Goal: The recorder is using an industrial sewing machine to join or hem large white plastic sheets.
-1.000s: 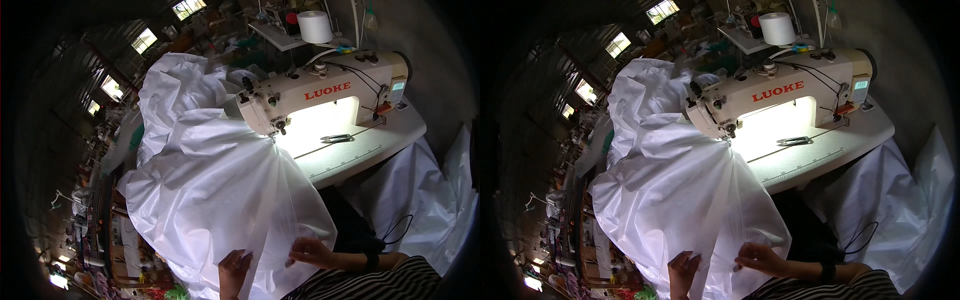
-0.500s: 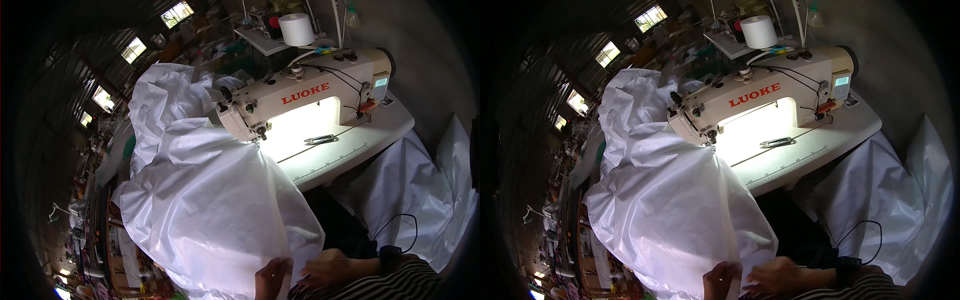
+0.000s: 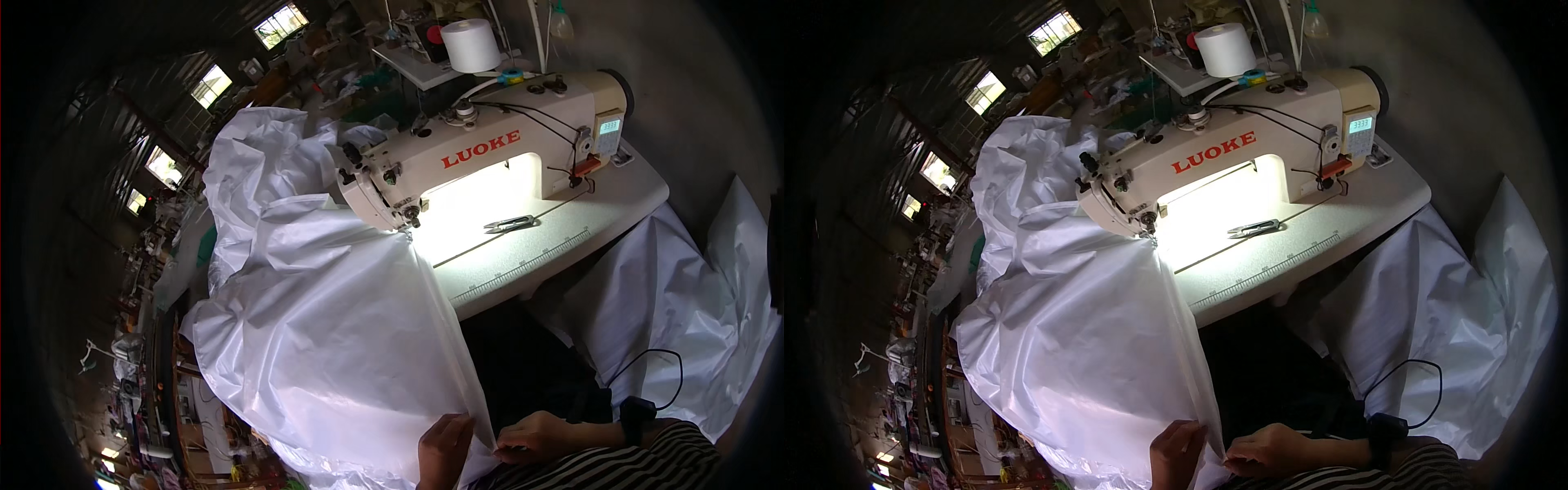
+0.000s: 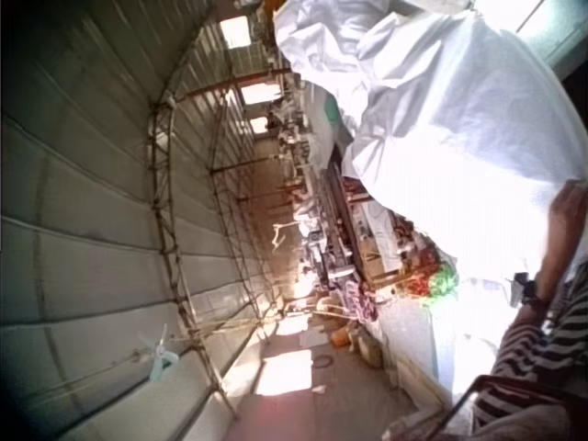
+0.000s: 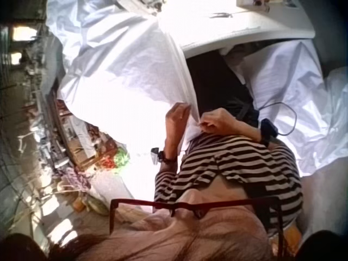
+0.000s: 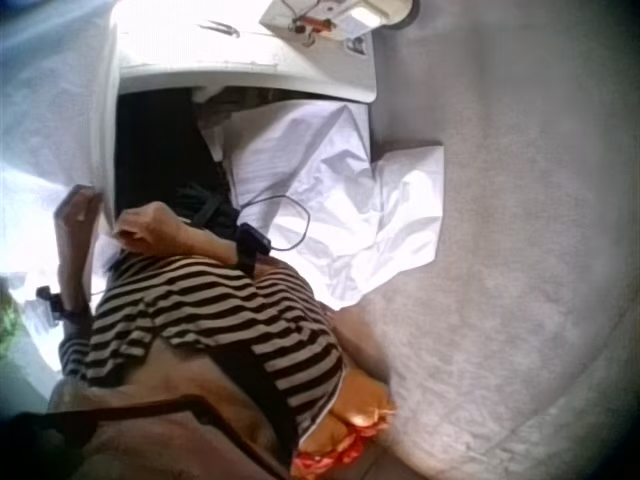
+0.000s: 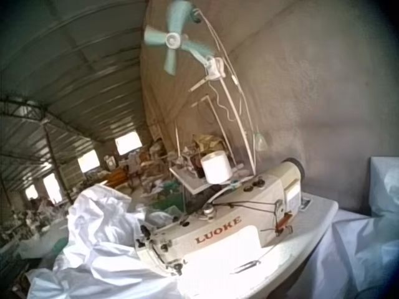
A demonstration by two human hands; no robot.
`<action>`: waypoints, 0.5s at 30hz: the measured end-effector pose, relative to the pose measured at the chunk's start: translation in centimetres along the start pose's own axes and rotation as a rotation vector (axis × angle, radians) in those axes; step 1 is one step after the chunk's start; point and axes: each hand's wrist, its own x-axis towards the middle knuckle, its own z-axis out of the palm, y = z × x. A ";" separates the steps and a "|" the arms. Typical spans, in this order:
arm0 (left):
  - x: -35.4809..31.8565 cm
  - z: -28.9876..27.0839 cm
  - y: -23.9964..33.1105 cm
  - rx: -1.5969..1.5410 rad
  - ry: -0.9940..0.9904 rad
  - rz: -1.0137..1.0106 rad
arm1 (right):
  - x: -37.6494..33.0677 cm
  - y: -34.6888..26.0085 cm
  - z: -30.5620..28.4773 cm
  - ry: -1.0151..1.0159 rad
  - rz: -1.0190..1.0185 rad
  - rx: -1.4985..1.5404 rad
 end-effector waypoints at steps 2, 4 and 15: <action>0.0 0.5 -0.6 -0.005 0.001 0.043 | 0.6 -0.1 -0.2 0.042 -0.059 -0.016; -0.2 0.9 -1.2 -0.075 0.006 0.046 | 1.3 -0.1 0.1 -0.055 -0.131 -0.102; 0.4 0.2 -0.2 0.052 0.000 0.109 | 7.3 3.5 -2.6 0.611 -0.054 0.250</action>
